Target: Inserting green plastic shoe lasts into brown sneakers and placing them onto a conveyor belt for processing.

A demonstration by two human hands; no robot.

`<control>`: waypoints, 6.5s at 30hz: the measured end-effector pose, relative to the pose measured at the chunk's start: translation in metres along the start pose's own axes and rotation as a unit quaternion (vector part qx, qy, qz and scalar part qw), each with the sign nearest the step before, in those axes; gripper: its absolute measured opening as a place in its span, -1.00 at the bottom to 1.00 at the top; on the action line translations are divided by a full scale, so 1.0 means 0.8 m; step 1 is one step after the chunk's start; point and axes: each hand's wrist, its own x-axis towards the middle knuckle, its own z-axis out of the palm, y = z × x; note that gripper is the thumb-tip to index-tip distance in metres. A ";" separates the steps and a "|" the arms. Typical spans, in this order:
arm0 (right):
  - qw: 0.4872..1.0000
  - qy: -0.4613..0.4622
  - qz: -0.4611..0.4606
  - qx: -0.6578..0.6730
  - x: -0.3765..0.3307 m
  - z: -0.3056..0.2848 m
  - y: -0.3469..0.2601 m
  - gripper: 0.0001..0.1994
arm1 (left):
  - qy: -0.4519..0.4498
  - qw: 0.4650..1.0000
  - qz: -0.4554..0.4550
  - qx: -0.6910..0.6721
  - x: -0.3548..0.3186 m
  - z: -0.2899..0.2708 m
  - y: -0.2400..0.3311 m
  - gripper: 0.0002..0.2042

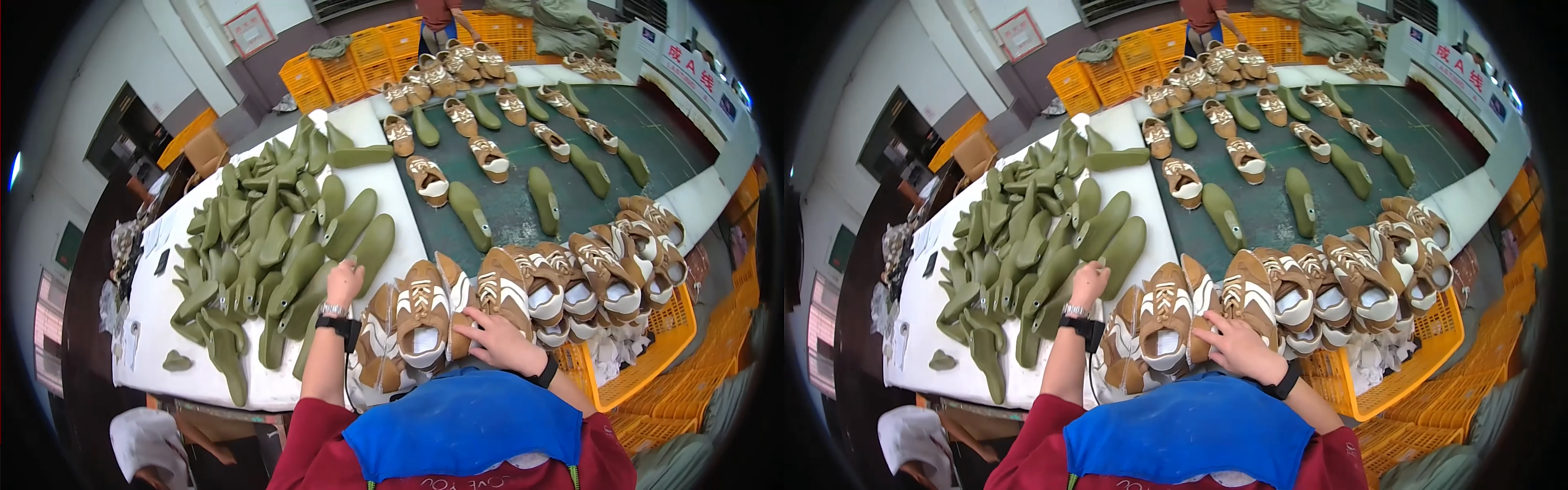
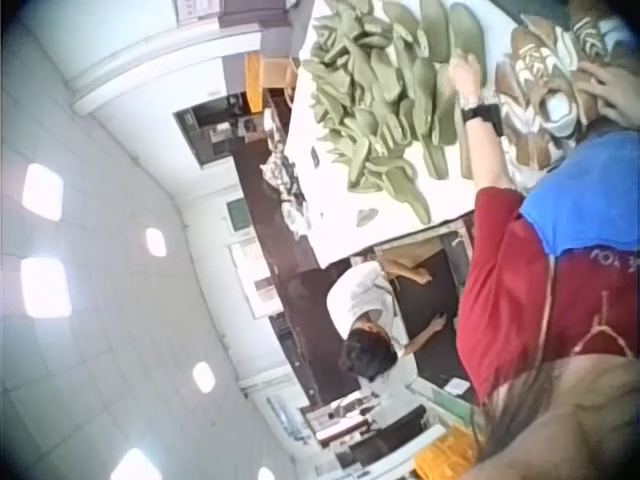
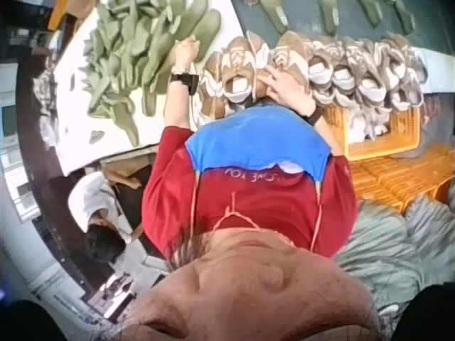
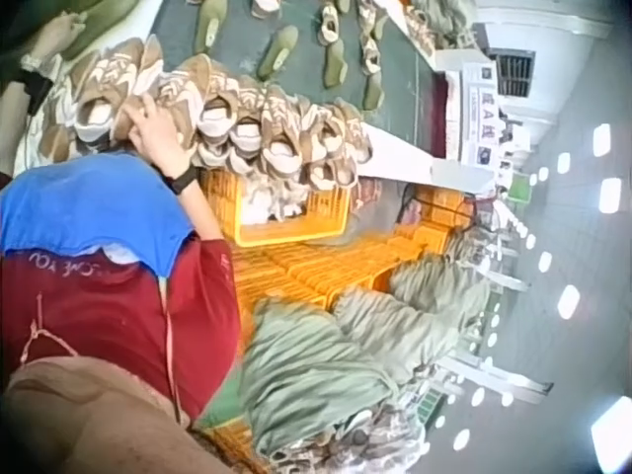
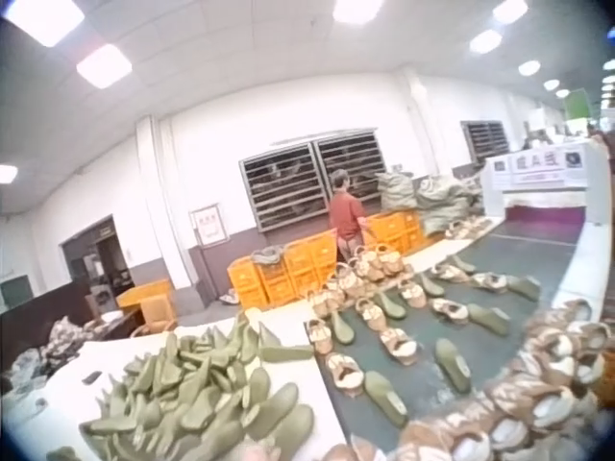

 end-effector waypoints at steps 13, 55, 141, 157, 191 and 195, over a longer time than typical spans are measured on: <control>0.959 0.248 0.111 -0.083 -0.009 0.010 0.033 -0.61 | -0.110 0.943 0.303 -0.079 -0.151 0.053 0.055 -0.43; 0.947 0.310 0.059 0.066 0.032 -0.027 -0.049 -0.40 | 0.004 0.962 0.210 -0.172 -0.189 -0.130 0.243 -0.77; 0.955 0.296 0.001 0.019 0.030 -0.033 -0.050 -0.63 | 0.024 0.950 0.304 -0.062 -0.183 -0.098 0.210 -0.59; 0.975 0.177 -0.120 0.065 0.044 -0.030 -0.092 -0.70 | 0.088 0.985 0.143 -0.048 -0.222 -0.113 0.148 -0.60; 0.997 0.037 0.055 0.030 0.063 -0.002 -0.091 -0.67 | 0.320 0.908 -0.266 0.052 -0.334 0.027 -0.188 -0.41; 0.999 0.030 0.000 0.029 0.059 -0.004 -0.072 -0.63 | 0.268 0.817 -0.511 0.027 -0.332 0.048 -0.250 -0.25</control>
